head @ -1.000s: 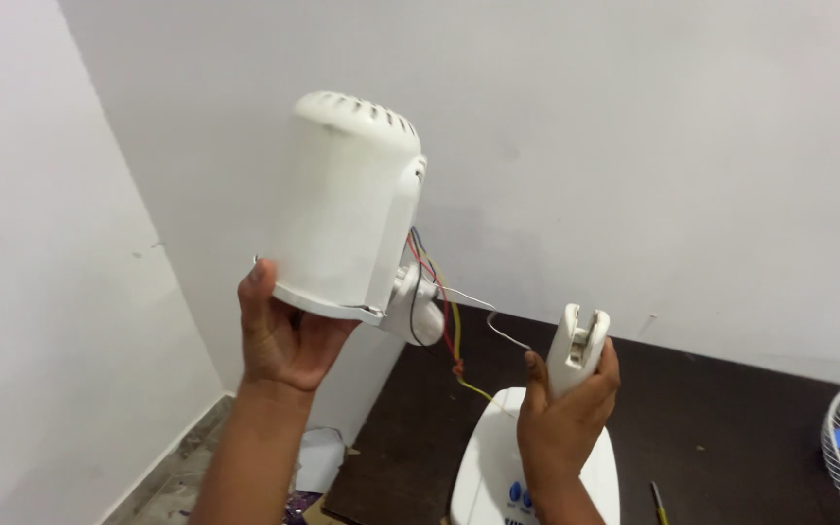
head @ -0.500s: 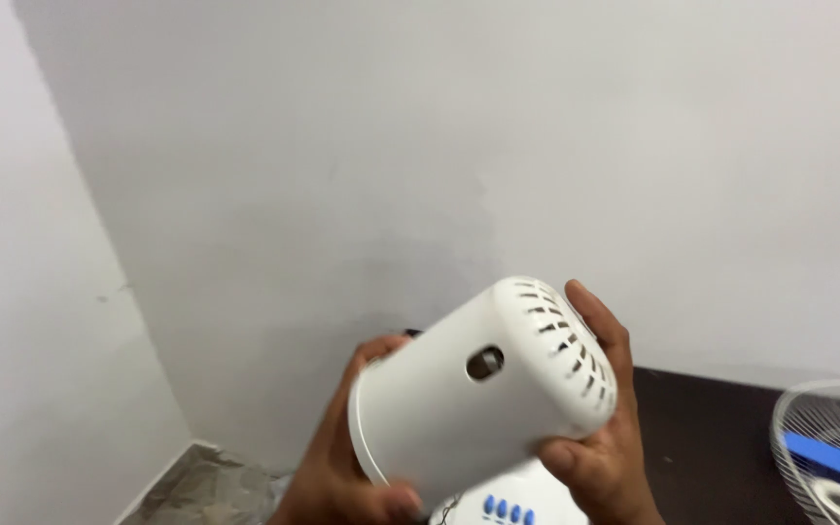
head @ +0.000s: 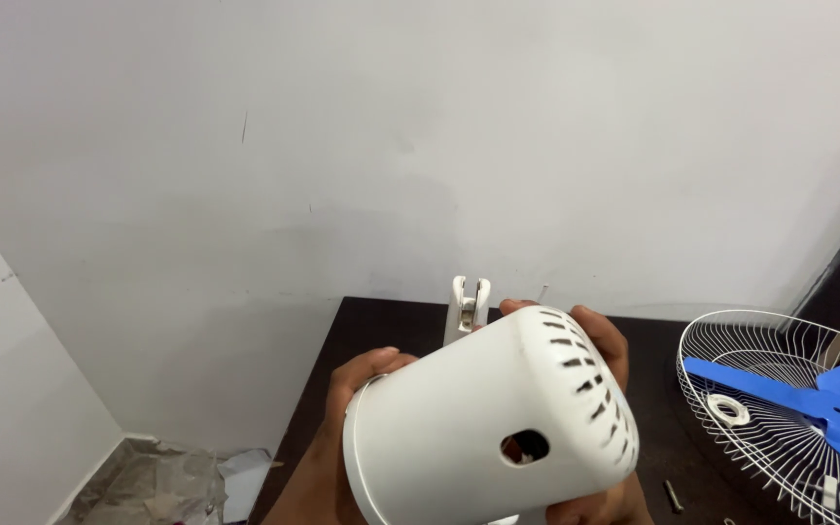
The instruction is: The person assembles a small electric fan by attaching the motor housing to the base and securing a gray backplate with screws. They use a yellow screwdriver to tighten multiple screws on the backplate, then connect the motor to the base and fasten it with a bolt.
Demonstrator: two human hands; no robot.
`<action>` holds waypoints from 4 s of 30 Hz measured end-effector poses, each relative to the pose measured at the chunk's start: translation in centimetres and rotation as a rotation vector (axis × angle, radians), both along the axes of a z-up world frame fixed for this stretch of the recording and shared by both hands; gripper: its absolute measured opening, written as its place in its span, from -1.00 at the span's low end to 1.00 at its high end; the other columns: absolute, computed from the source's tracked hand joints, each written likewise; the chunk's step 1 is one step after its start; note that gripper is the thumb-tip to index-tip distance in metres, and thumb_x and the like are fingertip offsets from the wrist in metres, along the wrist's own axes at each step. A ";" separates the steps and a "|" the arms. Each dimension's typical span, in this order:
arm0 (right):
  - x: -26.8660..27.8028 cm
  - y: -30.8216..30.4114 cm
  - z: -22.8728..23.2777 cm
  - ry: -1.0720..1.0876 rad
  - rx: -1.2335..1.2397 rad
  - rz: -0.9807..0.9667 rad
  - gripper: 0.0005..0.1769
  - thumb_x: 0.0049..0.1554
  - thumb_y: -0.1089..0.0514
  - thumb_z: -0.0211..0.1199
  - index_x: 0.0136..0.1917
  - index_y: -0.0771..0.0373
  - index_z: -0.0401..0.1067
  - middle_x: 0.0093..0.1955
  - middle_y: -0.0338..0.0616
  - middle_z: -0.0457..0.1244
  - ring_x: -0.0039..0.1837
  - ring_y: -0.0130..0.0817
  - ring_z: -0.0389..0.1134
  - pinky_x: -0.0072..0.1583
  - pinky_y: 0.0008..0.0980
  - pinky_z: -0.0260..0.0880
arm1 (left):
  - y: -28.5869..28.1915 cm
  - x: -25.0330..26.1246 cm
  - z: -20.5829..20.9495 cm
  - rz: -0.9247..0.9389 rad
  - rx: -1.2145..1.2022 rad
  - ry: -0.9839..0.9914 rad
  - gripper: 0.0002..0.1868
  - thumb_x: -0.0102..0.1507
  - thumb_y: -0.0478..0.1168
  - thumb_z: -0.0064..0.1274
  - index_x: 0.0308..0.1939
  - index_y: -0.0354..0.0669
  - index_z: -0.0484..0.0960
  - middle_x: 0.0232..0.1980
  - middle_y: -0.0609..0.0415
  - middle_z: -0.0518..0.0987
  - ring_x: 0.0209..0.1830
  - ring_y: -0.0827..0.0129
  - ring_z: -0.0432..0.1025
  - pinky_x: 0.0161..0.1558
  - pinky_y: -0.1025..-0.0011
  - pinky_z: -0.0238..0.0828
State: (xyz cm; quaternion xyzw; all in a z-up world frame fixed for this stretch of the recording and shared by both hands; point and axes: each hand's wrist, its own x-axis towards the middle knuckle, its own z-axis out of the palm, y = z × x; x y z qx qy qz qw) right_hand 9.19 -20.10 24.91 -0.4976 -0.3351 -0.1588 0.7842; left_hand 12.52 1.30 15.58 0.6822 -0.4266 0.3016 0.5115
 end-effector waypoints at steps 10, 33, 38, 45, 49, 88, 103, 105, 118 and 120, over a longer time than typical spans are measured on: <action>-1.3 -0.3 -1.0 -0.032 -0.049 -0.038 0.49 -0.22 -0.32 0.70 0.59 0.29 -0.20 0.57 0.38 0.02 0.52 0.13 0.21 0.48 0.12 0.35 | 2.7 -4.8 3.2 -0.257 -0.008 0.816 0.53 -0.15 -0.08 0.55 0.62 -0.01 -0.32 0.54 -0.08 0.09 0.62 0.03 -0.02 0.57 -0.04 -0.12; 0.8 -2.3 -5.6 0.329 0.276 0.028 -0.10 0.04 -0.29 0.32 0.40 0.31 0.14 0.25 0.18 0.25 0.20 -0.04 0.36 0.14 -0.04 0.48 | -5.5 -8.7 7.9 -0.192 -0.075 0.545 -0.07 0.31 0.37 -0.05 0.50 -0.25 0.18 0.61 -0.25 0.08 0.66 -0.05 -0.05 0.52 -0.01 -0.03; 1.7 -4.0 -9.9 0.464 0.327 0.076 -0.24 0.14 -0.30 0.19 0.33 0.33 0.24 0.17 0.14 0.31 0.11 -0.08 0.41 0.05 -0.09 0.52 | -6.1 -8.1 8.1 -0.126 -0.107 0.623 0.07 0.23 0.42 0.04 0.53 -0.33 0.20 0.51 -0.33 0.24 0.55 -0.08 0.14 0.45 0.01 0.07; 1.1 -4.3 -13.5 0.728 0.501 0.036 -0.33 0.28 -0.32 0.02 0.23 0.35 0.37 0.07 0.10 0.38 -0.02 -0.13 0.47 -0.07 -0.15 0.57 | -8.4 -8.4 5.0 -0.021 0.032 0.409 0.41 0.14 0.27 0.29 0.54 -0.66 -0.30 0.54 -0.65 -0.05 0.59 -0.36 -0.11 0.42 -0.13 -0.18; 1.1 -2.5 -10.5 0.911 0.610 -0.296 -0.44 0.29 -0.27 -0.03 0.18 0.24 0.43 0.02 -0.08 0.41 -0.05 -0.33 0.47 -0.09 -0.32 0.58 | -8.9 -9.1 3.9 0.107 0.053 0.519 0.19 0.29 0.09 0.16 0.56 -0.60 -0.31 0.50 -0.65 0.09 0.54 -0.30 0.12 0.43 -0.05 0.02; -7.2 3.0 4.7 0.955 0.561 -0.175 -0.31 0.22 -0.27 0.01 0.36 0.30 0.18 0.27 0.16 0.21 0.33 -0.04 0.38 0.15 -0.09 0.45 | 0.1 -7.2 12.0 -0.377 -0.378 1.081 0.03 0.27 0.48 -0.44 0.36 -0.41 0.40 0.19 -0.19 0.60 0.21 0.15 0.49 0.23 0.20 0.43; -11.2 3.1 4.3 0.884 0.407 0.285 -0.33 0.17 -0.28 0.03 0.31 0.25 0.41 0.06 0.01 0.41 0.07 -0.18 0.44 0.08 -0.09 0.51 | -1.8 -7.1 7.6 -0.927 -0.531 0.792 0.11 0.12 0.58 -0.15 0.40 -0.29 0.41 0.23 -0.10 0.57 0.19 0.21 0.49 0.18 0.15 0.46; -11.4 3.4 4.9 0.910 0.366 0.217 -0.28 0.16 -0.34 0.04 0.33 0.23 0.39 0.09 0.04 0.41 0.07 -0.12 0.45 0.11 -0.05 0.50 | -1.6 -7.2 7.2 -0.891 -0.520 0.724 0.13 0.16 0.59 -0.14 0.40 -0.36 0.43 0.15 -0.18 0.59 0.06 0.16 0.50 0.04 0.15 0.47; -12.8 2.5 4.0 0.884 0.015 0.350 -0.07 0.17 -0.48 -0.18 0.50 0.24 0.18 0.12 0.30 0.33 -0.09 0.00 0.47 -0.07 -0.13 0.54 | -1.3 -8.6 9.1 -0.477 -0.730 0.421 0.17 0.17 0.64 -0.29 0.40 -0.38 0.33 0.25 -0.11 0.53 0.22 0.27 0.45 0.13 0.27 0.51; -13.5 2.3 3.7 0.856 -0.014 0.415 -0.08 0.17 -0.48 -0.21 0.52 0.20 0.14 0.09 0.27 0.34 -0.14 -0.05 0.49 -0.13 -0.19 0.56 | -1.5 -8.4 9.4 -0.491 -0.819 0.288 0.13 0.29 0.59 -0.28 0.36 -0.51 0.35 0.17 -0.20 0.55 0.14 0.20 0.46 0.01 0.18 0.55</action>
